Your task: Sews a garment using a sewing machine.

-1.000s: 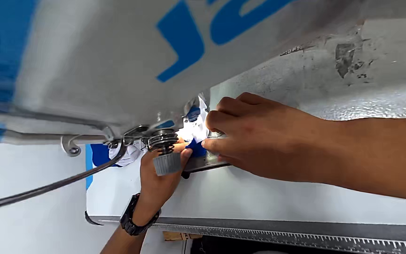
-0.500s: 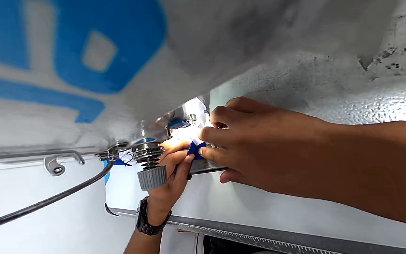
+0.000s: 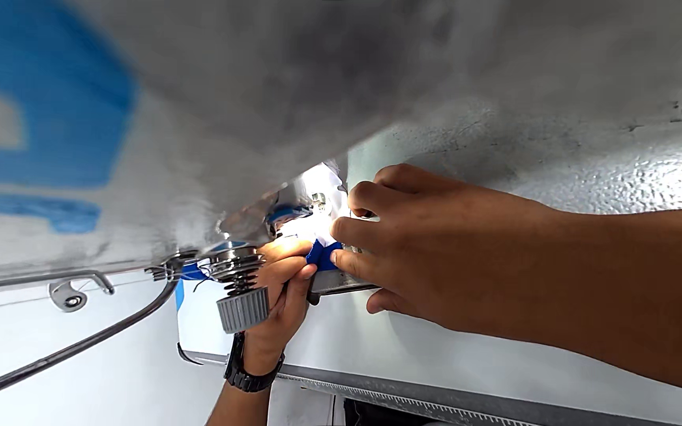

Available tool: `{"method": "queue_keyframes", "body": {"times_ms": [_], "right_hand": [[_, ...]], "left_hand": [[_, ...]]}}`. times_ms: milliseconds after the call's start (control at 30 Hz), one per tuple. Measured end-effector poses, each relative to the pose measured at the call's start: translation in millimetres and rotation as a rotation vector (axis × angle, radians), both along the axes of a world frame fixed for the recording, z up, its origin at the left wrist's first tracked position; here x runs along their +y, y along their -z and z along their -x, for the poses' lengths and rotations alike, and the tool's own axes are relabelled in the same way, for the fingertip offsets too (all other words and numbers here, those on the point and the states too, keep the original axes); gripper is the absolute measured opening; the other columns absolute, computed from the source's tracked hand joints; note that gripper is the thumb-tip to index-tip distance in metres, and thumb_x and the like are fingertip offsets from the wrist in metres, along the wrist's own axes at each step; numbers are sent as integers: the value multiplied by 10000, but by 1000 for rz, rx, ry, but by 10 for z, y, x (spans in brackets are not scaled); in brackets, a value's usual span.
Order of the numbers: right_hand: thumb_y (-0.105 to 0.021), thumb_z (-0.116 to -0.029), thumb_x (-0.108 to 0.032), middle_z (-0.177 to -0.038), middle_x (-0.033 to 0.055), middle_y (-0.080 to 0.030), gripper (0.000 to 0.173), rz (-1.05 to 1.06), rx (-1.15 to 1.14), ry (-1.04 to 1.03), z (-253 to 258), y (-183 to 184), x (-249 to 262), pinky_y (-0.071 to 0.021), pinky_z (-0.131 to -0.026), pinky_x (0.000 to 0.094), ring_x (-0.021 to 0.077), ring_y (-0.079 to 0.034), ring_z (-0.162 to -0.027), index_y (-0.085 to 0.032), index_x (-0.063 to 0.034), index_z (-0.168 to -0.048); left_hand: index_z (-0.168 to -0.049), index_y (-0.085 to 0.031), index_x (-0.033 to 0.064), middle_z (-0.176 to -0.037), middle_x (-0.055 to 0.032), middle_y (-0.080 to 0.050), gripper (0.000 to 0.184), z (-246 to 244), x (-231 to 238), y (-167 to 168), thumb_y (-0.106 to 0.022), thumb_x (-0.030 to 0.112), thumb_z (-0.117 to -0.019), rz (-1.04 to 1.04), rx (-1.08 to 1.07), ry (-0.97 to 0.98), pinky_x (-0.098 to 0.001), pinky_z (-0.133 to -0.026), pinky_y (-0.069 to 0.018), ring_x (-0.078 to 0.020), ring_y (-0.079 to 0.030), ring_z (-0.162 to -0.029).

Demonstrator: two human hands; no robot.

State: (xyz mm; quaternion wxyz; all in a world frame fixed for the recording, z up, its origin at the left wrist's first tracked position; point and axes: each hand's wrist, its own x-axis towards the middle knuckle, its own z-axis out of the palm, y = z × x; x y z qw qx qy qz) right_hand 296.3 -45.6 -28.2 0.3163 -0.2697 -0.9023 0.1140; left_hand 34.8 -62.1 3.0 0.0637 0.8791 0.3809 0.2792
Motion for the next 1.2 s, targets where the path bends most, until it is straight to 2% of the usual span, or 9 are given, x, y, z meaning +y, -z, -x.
{"method": "queue_keyframes", "body": {"times_ms": [200,467,600,700,800,900,967,1067,1200], "right_hand": [[-637,-929,-527,-1132,30,-662,408,-22,-14,-9,-7,3,-1,-422,-897,465,279,-568,-1074,-770,-189,-1116],[-644,-917,-549,-1157,40,-657,431,-16,-38,-7,-12,-11,-3,-417,-894,475,289,-565,-1076,-768,-189,-1117],[-673,-897,-543,-1167,32,-664,399,-21,-12,-9,-5,5,-4,-425,-912,477,289,-568,-1092,-776,-195,-1062],[-660,-909,-539,-1183,37,-664,410,-20,-22,-8,-6,1,-10,-422,-925,481,288,-569,-1107,-776,-192,-1092],[-661,-920,-509,-1164,43,-651,376,-10,-27,-1,-2,-11,-27,-411,-901,475,281,-565,-1073,-773,-185,-1071],[-620,-961,-438,-1217,43,-610,285,-25,-34,16,-17,-31,-58,-425,-868,451,284,-543,-1101,-764,-197,-1016],[-627,-960,-423,-1309,30,-587,264,-12,-29,17,-18,-42,-72,-429,-900,469,301,-517,-1196,-766,-204,-1008],[-672,-927,-453,-1395,4,-589,297,1,-19,12,-4,-43,-64,-411,-1011,520,316,-499,-1304,-762,-192,-1035],[-633,-966,-438,-1235,23,-657,303,-17,-38,-18,2,-24,-41,-309,-1122,582,338,-506,-1280,-776,-187,-1057]], "left_hand": [[-959,-629,115,-1079,44,-690,129,-44,-5,-14,-583,196,-1049,-35,40,19,-231,-965,-542,-49,-649,-1111],[-993,-617,106,-1073,24,-689,109,-98,-37,-48,-581,193,-1048,-104,149,3,-220,-956,-535,-45,-649,-1099],[-1002,-611,92,-1080,-5,-687,104,-103,-54,-62,-578,180,-1046,-141,216,12,-214,-943,-536,-61,-651,-1098],[-1004,-613,84,-1086,-18,-688,102,-121,-57,-66,-585,173,-1043,-168,241,10,-196,-919,-527,-63,-650,-1079],[-1005,-612,84,-1090,-19,-693,111,-124,-73,-56,-581,182,-1047,-191,262,-11,-193,-899,-520,-65,-650,-1056],[-1001,-623,84,-1087,-21,-696,116,-122,-95,-51,-585,185,-1044,-198,276,-23,-207,-904,-525,-74,-653,-1059],[-997,-640,82,-1068,-23,-694,123,-133,-110,-54,-591,186,-1039,-206,285,-32,-211,-905,-523,-79,-651,-1052],[-992,-646,75,-1043,-35,-684,123,-153,-125,-58,-595,178,-1035,-224,306,-46,-208,-888,-518,-84,-646,-1021],[-985,-647,66,-1046,-47,-692,128,-160,-131,-58,-601,176,-1032,-224,309,-48,-206,-887,-523,-90,-653,-1028]]}}
